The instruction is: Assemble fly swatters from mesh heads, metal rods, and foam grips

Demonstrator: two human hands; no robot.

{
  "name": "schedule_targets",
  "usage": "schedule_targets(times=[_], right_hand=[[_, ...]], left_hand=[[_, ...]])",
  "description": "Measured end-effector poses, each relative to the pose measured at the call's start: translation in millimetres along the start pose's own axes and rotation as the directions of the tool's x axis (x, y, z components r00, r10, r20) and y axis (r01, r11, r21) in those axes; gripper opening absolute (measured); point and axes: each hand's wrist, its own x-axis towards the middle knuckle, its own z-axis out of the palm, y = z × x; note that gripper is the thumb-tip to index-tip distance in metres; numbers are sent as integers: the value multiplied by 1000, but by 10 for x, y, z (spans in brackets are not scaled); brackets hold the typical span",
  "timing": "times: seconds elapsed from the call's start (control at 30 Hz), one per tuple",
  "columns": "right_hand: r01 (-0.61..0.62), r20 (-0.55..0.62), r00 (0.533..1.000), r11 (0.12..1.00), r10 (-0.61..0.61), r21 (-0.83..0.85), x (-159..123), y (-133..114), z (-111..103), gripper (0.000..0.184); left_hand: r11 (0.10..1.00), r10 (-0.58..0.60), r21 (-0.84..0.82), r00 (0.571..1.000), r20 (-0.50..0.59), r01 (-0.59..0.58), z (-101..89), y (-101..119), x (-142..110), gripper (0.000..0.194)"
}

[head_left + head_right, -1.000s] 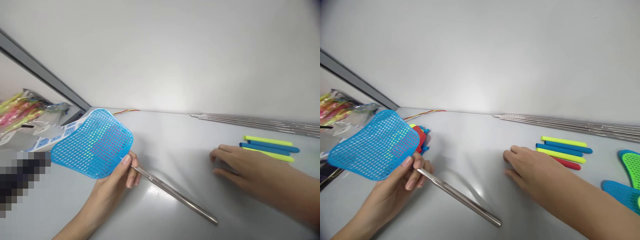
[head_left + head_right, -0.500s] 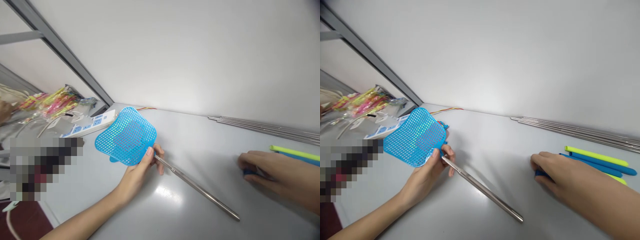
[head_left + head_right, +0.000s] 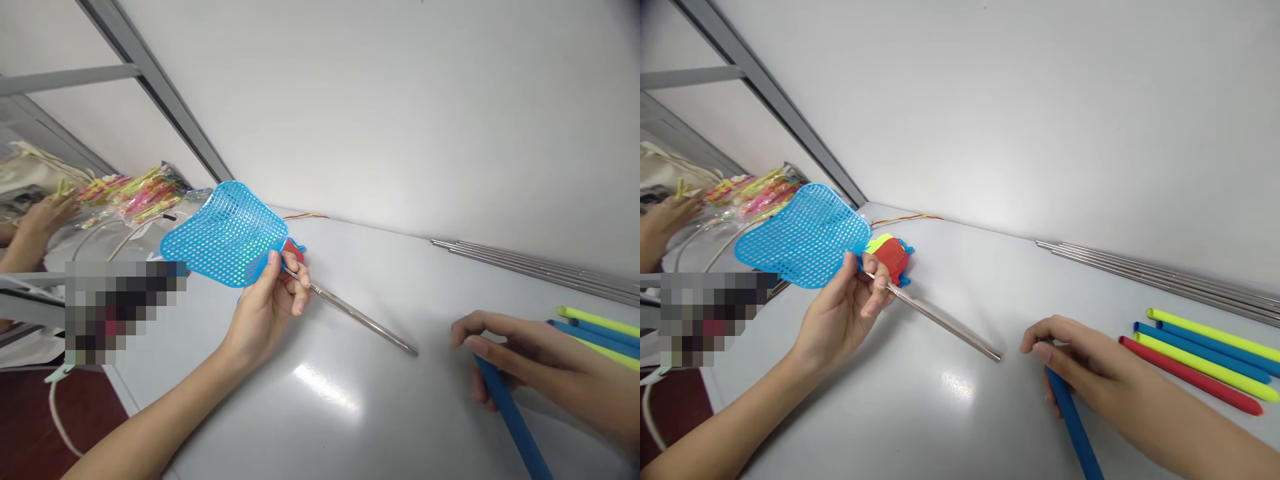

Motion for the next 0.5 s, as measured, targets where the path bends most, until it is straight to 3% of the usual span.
schedule_targets(times=[0.03, 0.23, 0.37, 0.5], right_hand=[[-31, 56, 998, 999, 28, 38, 1, -16, 58, 35], [-77, 36, 997, 955, 69, 286, 31, -179, 355, 38], [-93, 74, 995, 888, 67, 450, 54, -199, 373, 33], [-66, 82, 996, 878, 30, 475, 63, -179, 361, 32]], left_hand=[[1000, 11, -16, 1000, -12, -11, -3, 11, 3, 26], [996, 48, -77, 998, -28, -50, -25, 60, 4, 33], [995, 52, -87, 998, -45, -56, -26, 64, 0, 34], [993, 36, -108, 998, -45, -41, 1, 57, -20, 37]])
